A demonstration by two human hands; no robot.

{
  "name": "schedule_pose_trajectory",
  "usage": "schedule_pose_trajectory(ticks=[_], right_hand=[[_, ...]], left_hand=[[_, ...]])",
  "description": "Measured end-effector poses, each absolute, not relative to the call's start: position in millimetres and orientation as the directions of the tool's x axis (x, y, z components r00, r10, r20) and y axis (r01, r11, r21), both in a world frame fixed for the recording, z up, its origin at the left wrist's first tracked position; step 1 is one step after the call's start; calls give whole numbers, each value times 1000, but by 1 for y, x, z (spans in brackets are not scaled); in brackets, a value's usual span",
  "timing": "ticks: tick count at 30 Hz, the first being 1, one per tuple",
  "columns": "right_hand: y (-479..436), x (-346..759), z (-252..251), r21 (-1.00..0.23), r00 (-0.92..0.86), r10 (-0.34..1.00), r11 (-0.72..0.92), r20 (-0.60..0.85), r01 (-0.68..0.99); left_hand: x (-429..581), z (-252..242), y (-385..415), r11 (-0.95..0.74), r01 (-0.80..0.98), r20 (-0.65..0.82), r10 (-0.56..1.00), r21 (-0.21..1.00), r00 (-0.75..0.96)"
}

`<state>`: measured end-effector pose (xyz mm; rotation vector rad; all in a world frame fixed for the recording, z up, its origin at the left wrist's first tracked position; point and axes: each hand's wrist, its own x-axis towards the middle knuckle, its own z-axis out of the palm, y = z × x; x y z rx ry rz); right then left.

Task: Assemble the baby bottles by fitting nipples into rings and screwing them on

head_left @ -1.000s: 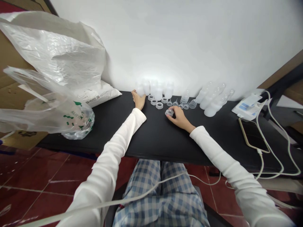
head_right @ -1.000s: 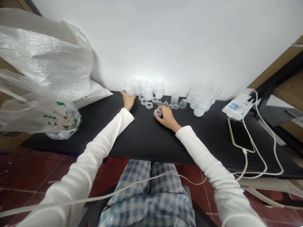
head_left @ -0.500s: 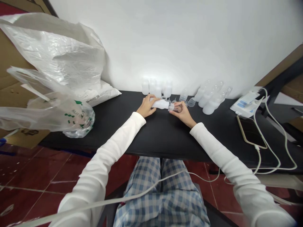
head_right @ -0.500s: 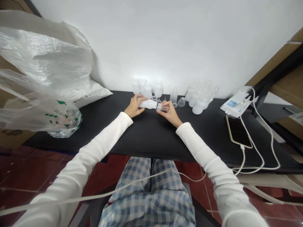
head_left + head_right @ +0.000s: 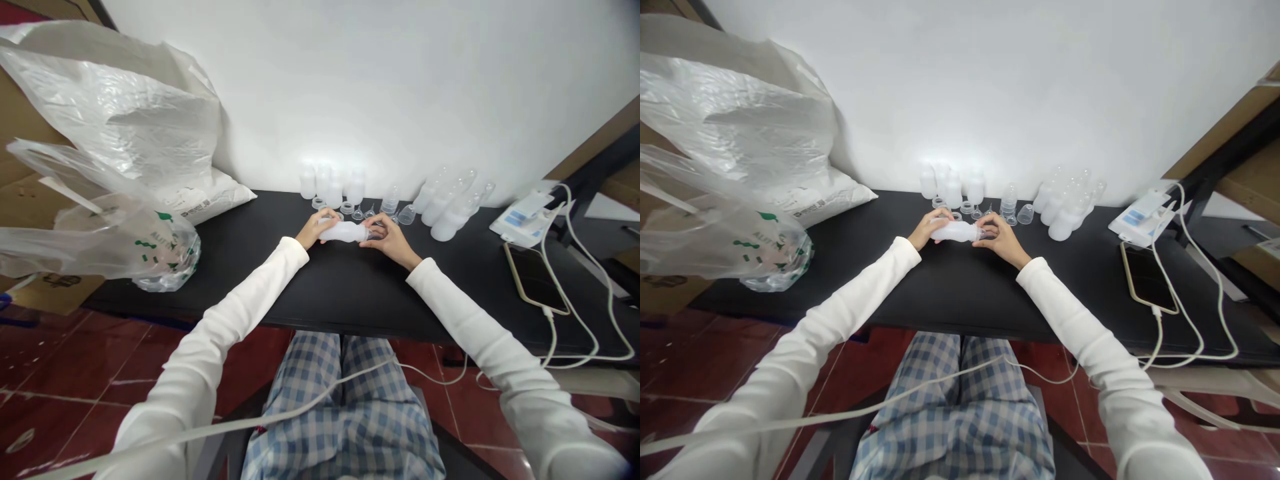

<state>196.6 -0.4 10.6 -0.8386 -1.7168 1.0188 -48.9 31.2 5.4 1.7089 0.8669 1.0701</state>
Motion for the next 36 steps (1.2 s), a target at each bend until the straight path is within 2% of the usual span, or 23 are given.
schedule_pose_trajectory(ticks=[2, 4, 6, 9, 12, 13, 15, 18, 20, 23, 28, 31, 33, 36], right_hand=[[-4, 192, 11, -913, -311, 886, 392, 343, 112], [-5, 189, 11, -920, -258, 913, 361, 316, 151], [-5, 189, 12, -919, -204, 941, 314, 269, 238], [-2, 198, 16, -877, -172, 975, 204, 141, 435], [0, 207, 21, -834, -145, 986, 147, 82, 531], [1, 209, 22, -814, -137, 984, 169, 111, 556], [2, 212, 21, -747, -140, 955, 291, 260, 598], [3, 212, 16, -598, -262, 820, 556, 509, 578], [3, 211, 12, -523, -372, 736, 669, 566, 528], [3, 209, 7, -496, -383, 715, 689, 585, 529], [6, 209, 3, -570, -235, 795, 574, 559, 588], [7, 210, 4, -511, -226, 783, 564, 579, 649], [8, 209, 5, -451, -202, 780, 528, 592, 719], [8, 206, 5, -434, -92, 860, 343, 502, 833]], left_hand=[[-45, 6, 31, -229, 20, 205, 904, 973, 376], [-41, 7, 27, -244, 17, 221, 903, 970, 368], [-36, 9, 21, -374, 69, 331, 881, 925, 338], [-31, 13, 12, -595, 196, 515, 787, 779, 341], [-30, 14, 11, -639, 231, 562, 762, 734, 321], [-30, 13, 12, -614, 216, 553, 783, 759, 284], [-31, 12, 16, -507, 161, 479, 858, 847, 185], [-33, 10, 22, -257, 32, 255, 964, 966, 74], [-33, 10, 24, -140, -35, 143, 984, 990, 104], [-33, 10, 24, -98, -66, 110, 970, 993, 215], [-29, 3, 23, -240, 32, 214, 913, 970, 347], [-24, 0, 20, -360, 62, 301, 850, 931, 432], [-22, -2, 17, -487, 93, 404, 805, 869, 435], [-21, -3, 13, -678, 202, 540, 701, 707, 465]])
